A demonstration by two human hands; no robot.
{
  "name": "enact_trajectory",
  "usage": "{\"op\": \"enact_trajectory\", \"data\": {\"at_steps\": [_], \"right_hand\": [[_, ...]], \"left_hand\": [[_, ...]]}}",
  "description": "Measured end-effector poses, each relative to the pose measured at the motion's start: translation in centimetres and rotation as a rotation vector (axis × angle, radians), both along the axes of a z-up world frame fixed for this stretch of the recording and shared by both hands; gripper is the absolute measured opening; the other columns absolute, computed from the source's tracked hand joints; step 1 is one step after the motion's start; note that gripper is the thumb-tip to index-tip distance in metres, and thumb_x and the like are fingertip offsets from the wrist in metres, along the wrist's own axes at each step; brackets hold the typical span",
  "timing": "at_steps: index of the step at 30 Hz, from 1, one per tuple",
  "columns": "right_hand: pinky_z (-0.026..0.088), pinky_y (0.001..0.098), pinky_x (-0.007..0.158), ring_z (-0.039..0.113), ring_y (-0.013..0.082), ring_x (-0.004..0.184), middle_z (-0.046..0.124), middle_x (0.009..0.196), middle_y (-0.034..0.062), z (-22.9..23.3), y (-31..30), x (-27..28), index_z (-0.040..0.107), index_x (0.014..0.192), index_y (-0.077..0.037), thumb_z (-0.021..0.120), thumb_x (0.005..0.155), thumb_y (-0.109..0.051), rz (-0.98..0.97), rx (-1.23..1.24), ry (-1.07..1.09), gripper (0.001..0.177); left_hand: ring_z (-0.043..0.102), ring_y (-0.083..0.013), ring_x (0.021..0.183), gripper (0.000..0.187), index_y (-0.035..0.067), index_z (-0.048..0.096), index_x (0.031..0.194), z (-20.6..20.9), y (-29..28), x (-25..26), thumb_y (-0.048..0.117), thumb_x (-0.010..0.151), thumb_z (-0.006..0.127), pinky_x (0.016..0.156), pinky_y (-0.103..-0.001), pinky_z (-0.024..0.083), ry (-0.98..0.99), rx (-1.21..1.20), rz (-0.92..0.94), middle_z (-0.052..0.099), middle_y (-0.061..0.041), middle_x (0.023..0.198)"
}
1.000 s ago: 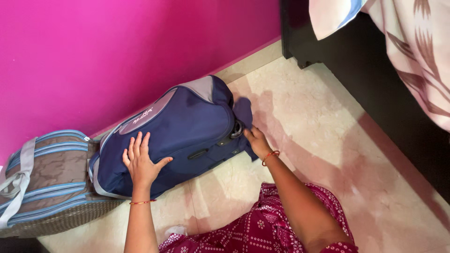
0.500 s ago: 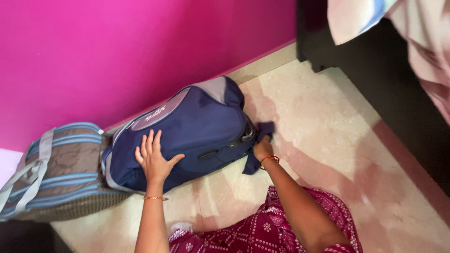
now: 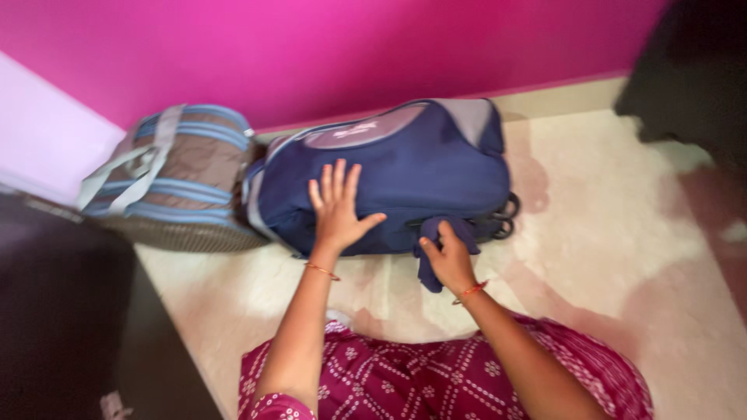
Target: The person sits on the floor and wipes the exterior of a blue duffel bag with a dark cloth. They repeatedly rub and smooth the bag's surface, turning it to access different sides and seams.
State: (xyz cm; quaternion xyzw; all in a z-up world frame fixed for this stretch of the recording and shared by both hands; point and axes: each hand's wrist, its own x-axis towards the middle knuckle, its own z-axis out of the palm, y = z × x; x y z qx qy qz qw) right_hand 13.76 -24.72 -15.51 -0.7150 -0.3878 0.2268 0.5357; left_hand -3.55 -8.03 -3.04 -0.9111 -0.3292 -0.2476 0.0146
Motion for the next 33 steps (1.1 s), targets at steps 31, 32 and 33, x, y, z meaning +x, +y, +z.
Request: {"op": "enact_trajectory", "data": {"at_steps": [31, 32, 33], "right_hand": [[0.034, 0.047, 0.121, 0.05, 0.03, 0.147, 0.057, 0.156, 0.0104, 8.1, -2.1, 5.1, 0.067, 0.145, -0.025, 0.075, 0.101, -0.03, 0.0, 0.097, -1.318, 0.045], [0.034, 0.0468, 0.121, 0.05, 0.0296, 0.146, 0.057, 0.156, 0.0102, 8.0, -2.3, 5.3, 0.067, 0.145, -0.024, 0.074, 0.101, -0.03, -0.002, 0.1, -1.304, 0.045], [0.034, 0.0466, 0.12, 0.05, 0.0291, 0.146, 0.057, 0.155, 0.01, 7.8, -2.5, 5.4, 0.067, 0.144, -0.024, 0.074, 0.101, -0.03, -0.004, 0.104, -1.29, 0.045]], "left_hand": [[0.019, -0.0311, 0.158, 0.059, 0.038, 0.036, 0.164, -11.5, -0.3, -2.4, 0.018, 0.11, 0.051, 0.128, -0.056, 0.025, 0.073, 0.636, -0.084, 0.024, 0.0, 0.17], [0.02, -0.0333, 0.157, 0.06, 0.04, 0.036, 0.162, -11.7, 0.2, -3.4, 0.017, 0.109, 0.052, 0.127, -0.059, 0.026, 0.042, 0.639, 0.006, 0.022, -0.002, 0.169], [0.022, -0.0355, 0.156, 0.061, 0.042, 0.036, 0.16, -11.9, 0.6, -4.2, 0.016, 0.107, 0.052, 0.126, -0.061, 0.027, 0.011, 0.641, 0.096, 0.021, -0.004, 0.167]]}}
